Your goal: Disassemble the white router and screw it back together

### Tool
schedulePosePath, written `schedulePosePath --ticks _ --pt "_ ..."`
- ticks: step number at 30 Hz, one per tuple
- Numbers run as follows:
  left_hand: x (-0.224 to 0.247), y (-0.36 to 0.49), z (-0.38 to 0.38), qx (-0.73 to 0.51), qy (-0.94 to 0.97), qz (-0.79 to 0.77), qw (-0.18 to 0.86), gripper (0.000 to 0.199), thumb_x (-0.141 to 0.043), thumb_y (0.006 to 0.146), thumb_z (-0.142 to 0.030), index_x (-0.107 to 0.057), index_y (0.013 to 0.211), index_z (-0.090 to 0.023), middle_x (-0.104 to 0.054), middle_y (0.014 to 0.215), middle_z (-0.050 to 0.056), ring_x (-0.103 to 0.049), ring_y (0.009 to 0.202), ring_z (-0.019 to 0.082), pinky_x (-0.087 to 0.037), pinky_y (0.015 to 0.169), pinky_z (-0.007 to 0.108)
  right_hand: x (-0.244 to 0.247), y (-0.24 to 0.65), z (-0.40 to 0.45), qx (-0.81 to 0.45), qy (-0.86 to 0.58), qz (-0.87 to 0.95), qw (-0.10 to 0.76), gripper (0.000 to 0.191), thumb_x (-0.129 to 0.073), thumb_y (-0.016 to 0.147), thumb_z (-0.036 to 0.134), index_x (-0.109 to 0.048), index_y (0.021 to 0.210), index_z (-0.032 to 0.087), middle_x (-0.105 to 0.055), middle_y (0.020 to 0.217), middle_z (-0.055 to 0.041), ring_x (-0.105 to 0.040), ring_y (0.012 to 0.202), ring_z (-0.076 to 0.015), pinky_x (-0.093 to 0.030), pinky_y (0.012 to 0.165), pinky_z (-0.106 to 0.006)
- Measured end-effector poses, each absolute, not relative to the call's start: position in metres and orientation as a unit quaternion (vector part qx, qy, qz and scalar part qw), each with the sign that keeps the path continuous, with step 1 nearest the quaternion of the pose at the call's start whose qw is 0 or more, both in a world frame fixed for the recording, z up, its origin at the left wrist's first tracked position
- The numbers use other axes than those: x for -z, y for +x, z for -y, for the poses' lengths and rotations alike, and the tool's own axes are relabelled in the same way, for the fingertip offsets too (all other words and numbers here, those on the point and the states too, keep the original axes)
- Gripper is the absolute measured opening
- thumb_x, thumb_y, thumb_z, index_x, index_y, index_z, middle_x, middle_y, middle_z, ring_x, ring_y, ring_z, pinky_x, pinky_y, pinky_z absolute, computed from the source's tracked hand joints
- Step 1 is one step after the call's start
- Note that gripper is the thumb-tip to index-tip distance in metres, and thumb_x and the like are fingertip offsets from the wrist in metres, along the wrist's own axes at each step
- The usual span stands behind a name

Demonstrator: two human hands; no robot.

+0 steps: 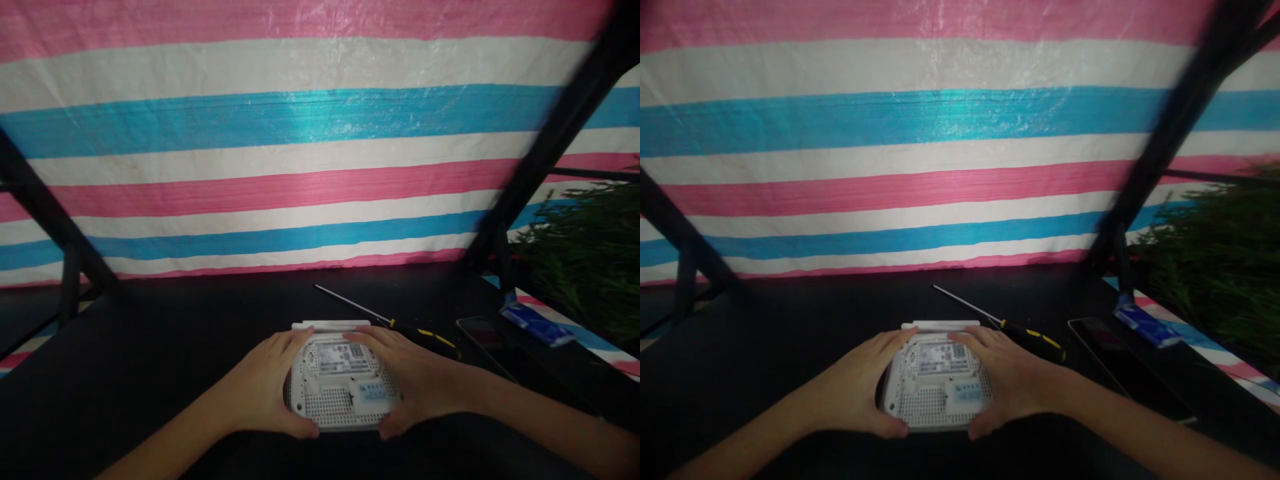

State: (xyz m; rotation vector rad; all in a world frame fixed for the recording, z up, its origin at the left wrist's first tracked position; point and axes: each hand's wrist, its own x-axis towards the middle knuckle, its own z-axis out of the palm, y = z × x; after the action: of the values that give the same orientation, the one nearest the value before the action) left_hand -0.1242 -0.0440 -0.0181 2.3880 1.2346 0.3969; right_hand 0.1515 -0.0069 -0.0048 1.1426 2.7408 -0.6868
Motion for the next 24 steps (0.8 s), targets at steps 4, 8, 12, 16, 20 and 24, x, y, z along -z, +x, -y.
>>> schedulePosePath --ticks 4,8,12,16,20,24 --pt "0.015 -0.125 0.041 -0.139 0.863 -0.437 0.213 0.115 -0.081 0.050 -0.054 -0.025 0.145 -0.020 -0.041 0.144 0.013 -0.046 0.125 0.032 -0.037 0.105 0.046 0.007 0.155 0.005 0.226 0.381 -0.896 0.021 0.120 -0.073 0.048 0.068 -0.029 0.144 0.010 -0.030 0.143 -0.0170 -0.032 0.131 -0.0323 -0.026 0.112 -0.045" --pt "0.016 -0.125 0.040 -0.123 0.867 -0.442 0.193 0.113 -0.081 0.051 -0.055 -0.027 0.143 -0.020 -0.041 0.145 0.014 -0.044 0.127 0.033 -0.035 0.106 0.048 0.010 0.154 0.004 0.217 0.378 -0.900 0.020 0.119 -0.072 0.049 0.069 -0.029 0.144 0.011 -0.029 0.143 -0.0177 -0.031 0.131 -0.0345 -0.026 0.111 -0.049" --pt "0.022 -0.126 0.041 -0.108 0.872 -0.445 0.170 0.112 -0.077 0.053 -0.062 -0.025 0.144 -0.022 -0.039 0.147 0.014 -0.040 0.130 0.036 -0.026 0.110 0.055 0.010 0.155 0.004 0.226 0.373 -0.900 0.020 0.116 -0.073 0.051 0.065 -0.030 0.144 0.012 -0.029 0.144 -0.0177 -0.032 0.131 -0.0338 -0.026 0.111 -0.049" --pt "0.024 -0.126 0.042 -0.102 0.874 -0.447 0.162 0.113 -0.076 0.053 -0.063 -0.025 0.145 -0.020 -0.038 0.147 0.015 -0.037 0.132 0.037 -0.024 0.110 0.056 0.012 0.159 0.005 0.226 0.377 -0.898 0.033 0.120 -0.071 0.052 0.069 -0.026 0.145 0.009 -0.023 0.148 -0.0173 -0.024 0.136 -0.0331 -0.021 0.114 -0.048" --pt "0.020 -0.125 0.041 -0.102 0.874 -0.446 0.162 0.109 -0.077 0.053 -0.060 -0.029 0.143 -0.020 -0.042 0.144 0.015 -0.043 0.128 0.036 -0.030 0.107 0.053 0.016 0.160 0.004 0.234 0.380 -0.893 0.055 0.127 -0.066 0.052 0.077 -0.018 0.147 0.007 -0.016 0.151 -0.0177 -0.016 0.140 -0.0324 -0.017 0.115 -0.047" --pt "0.018 -0.127 0.039 -0.108 0.879 -0.431 0.174 0.111 -0.076 0.052 -0.064 -0.029 0.143 -0.020 -0.043 0.143 0.015 -0.046 0.125 0.035 -0.035 0.105 0.050 0.011 0.158 0.000 0.214 0.355 -0.909 0.048 0.125 -0.069 0.051 0.073 -0.022 0.147 0.008 -0.021 0.149 -0.0172 -0.025 0.137 -0.0313 -0.021 0.115 -0.045"
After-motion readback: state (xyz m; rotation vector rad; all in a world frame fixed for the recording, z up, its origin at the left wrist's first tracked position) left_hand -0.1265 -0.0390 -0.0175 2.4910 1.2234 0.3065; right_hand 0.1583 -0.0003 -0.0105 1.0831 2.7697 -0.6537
